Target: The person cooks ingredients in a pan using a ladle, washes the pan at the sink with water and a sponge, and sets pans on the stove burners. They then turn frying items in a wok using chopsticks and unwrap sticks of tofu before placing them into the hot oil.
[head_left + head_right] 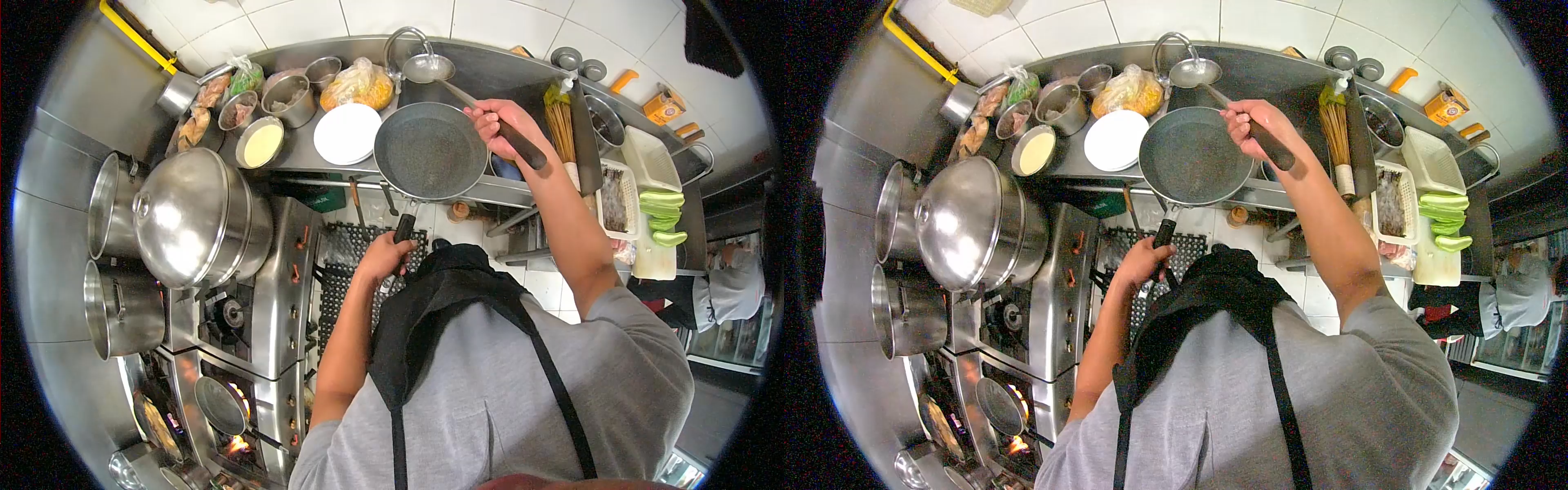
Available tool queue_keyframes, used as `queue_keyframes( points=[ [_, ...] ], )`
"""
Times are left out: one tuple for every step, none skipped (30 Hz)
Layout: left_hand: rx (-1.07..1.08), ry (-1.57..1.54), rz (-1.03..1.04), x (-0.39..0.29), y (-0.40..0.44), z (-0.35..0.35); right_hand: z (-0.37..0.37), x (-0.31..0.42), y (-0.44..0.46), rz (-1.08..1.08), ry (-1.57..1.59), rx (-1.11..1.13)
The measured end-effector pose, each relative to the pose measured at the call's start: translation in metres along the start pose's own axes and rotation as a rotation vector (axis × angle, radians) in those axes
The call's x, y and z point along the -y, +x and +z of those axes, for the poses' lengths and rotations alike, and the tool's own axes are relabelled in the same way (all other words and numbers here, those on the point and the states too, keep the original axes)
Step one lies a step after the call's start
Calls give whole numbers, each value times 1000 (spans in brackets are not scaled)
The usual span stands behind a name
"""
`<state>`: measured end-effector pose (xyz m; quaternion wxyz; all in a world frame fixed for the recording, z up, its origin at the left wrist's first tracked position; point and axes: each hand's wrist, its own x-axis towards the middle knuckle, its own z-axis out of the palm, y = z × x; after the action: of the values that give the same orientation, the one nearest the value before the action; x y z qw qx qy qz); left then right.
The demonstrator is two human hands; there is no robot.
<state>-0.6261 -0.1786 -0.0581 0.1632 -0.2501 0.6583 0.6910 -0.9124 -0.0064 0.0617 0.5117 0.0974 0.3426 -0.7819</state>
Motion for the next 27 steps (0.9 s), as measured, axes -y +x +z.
queue_keyframes(
  points=[
    [-2,-5,-1,-1,-1,1,1,0,-1,2,1,5],
    [-3,-10,-1,-2,-1,1,1,1,-2,4,7,4],
    [-5,-4,-3,-2,-1,1,1,1,-3,7,14,3],
    [-7,3,-4,0,-1,1,1,1,-4,8,20,2],
    [-8,9,-5,1,0,1,-1,2,-4,9,15,3],
    [-5,-1,-2,3,2,1,-2,3,-4,11,11,4],
    [-2,-11,2,5,3,1,-4,4,-5,11,7,6],
    [1,-21,5,3,2,2,-4,4,-5,12,7,7],
    [-2,-16,1,2,1,2,-5,4,-6,13,6,7],
    [-4,-12,-3,0,-1,3,-6,4,-7,13,5,8],
    [-7,-8,-7,-2,-2,3,-7,4,-8,25,10,12],
    [-7,-15,-5,-2,-2,4,-8,4,-10,37,15,17],
    [-8,-22,-2,-1,-1,4,-9,3,-11,49,20,22],
    [-8,-29,1,0,-1,4,-8,2,-14,53,22,21],
    [-8,-32,-1,0,0,4,-6,1,-18,56,24,20],
    [-7,-34,-3,1,0,5,-5,-1,-22,59,26,18],
    [-5,-36,-6,1,0,5,-6,-2,-24,55,17,13],
    [-7,-33,-3,1,0,5,-6,-3,-26,50,8,7],
    [-9,-29,0,1,-1,6,-8,-4,-28,45,-1,2],
    [-10,-25,3,1,-1,6,-9,-5,-31,52,-2,-6],
    [-10,-25,9,1,0,6,-11,-6,-33,59,-2,-13],
    [-10,-26,14,1,0,6,-13,-7,-36,67,-3,-21],
    [-10,-29,19,1,0,6,-15,-8,-39,70,-7,-19],
    [-24,-13,19,1,-1,7,-19,-9,-42,74,-11,-17],
    [-39,1,19,0,-2,8,-22,-11,-46,78,-17,-15],
    [-55,14,18,-3,-5,10,-25,-13,-50,68,-28,-19],
    [-61,28,11,-7,-8,12,-27,-14,-54,60,-39,-23]
  ],
)
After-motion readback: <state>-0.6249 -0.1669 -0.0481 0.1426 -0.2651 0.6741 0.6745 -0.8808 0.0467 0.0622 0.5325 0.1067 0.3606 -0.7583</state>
